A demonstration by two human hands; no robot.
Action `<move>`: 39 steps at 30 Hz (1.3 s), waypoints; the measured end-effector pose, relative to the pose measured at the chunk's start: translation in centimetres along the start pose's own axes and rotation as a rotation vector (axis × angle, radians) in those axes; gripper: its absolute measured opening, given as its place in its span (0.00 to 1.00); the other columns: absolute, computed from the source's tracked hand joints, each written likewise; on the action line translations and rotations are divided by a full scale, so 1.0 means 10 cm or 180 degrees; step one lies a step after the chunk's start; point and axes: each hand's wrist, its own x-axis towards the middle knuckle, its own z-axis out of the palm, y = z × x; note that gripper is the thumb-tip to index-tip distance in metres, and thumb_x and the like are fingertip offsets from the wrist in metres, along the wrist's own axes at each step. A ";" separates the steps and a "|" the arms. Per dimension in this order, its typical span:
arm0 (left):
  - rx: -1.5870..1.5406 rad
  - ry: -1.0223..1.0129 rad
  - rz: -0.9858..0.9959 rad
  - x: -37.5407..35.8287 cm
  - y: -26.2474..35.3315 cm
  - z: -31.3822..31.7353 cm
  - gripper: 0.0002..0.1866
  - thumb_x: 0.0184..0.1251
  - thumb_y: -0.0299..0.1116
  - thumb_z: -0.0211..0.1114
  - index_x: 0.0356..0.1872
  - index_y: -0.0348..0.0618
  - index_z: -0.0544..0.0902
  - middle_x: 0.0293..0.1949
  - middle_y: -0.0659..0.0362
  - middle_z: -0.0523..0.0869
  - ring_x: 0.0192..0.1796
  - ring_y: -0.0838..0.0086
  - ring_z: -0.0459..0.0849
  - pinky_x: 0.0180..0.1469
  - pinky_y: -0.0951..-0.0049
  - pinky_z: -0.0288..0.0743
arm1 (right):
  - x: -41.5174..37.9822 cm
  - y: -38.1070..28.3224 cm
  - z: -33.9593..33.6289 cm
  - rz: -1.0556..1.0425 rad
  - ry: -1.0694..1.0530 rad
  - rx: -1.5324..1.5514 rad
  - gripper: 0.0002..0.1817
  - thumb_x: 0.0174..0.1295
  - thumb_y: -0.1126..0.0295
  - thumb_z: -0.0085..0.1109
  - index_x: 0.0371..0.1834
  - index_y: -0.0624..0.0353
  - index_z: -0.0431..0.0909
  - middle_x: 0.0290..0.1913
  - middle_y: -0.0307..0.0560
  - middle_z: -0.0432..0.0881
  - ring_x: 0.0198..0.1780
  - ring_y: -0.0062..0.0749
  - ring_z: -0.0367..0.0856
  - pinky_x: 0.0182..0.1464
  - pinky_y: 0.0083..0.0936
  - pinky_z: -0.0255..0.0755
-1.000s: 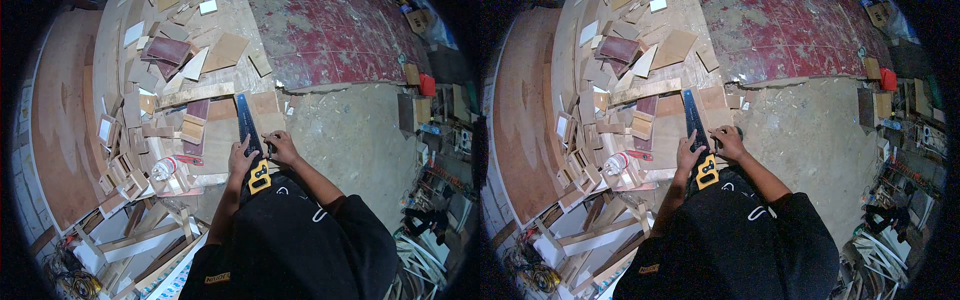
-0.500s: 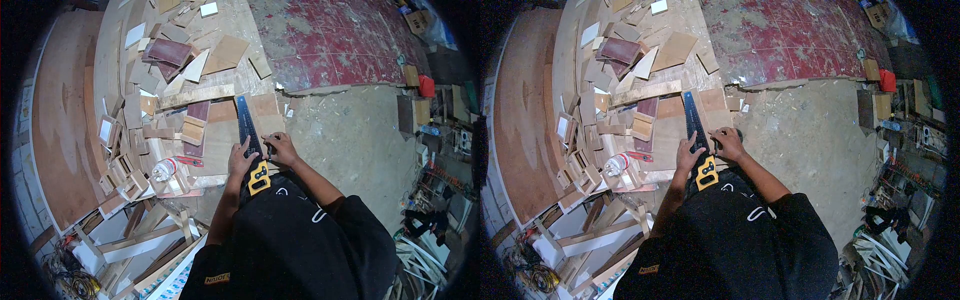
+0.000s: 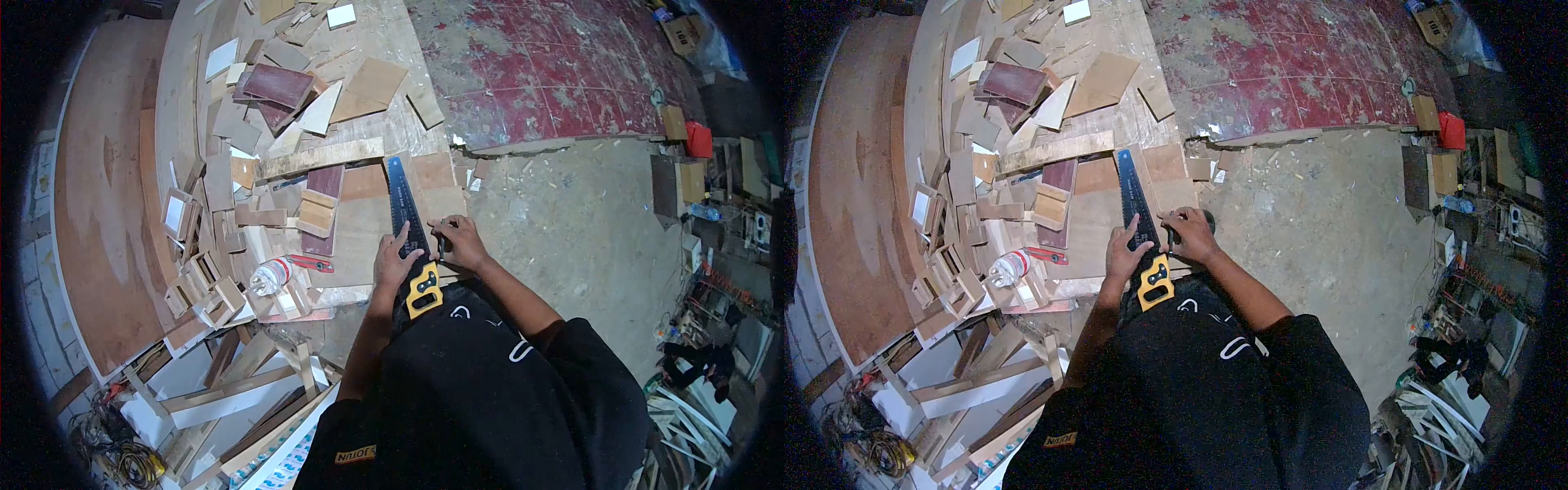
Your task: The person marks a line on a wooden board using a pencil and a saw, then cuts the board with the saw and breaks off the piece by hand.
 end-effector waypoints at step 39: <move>0.0141 -0.0179 -0.0081 0.02 -0.11 0.03 0.46 0.52 0.45 0.79 0.75 0.65 0.68 0.42 0.49 0.78 0.49 0.56 0.80 0.53 0.60 0.76 | 0.01 -0.03 -0.05 -0.0047 0.0007 -0.0044 0.47 0.37 0.49 0.82 0.67 0.45 0.76 0.53 0.43 0.83 0.61 0.45 0.73 0.63 0.42 0.64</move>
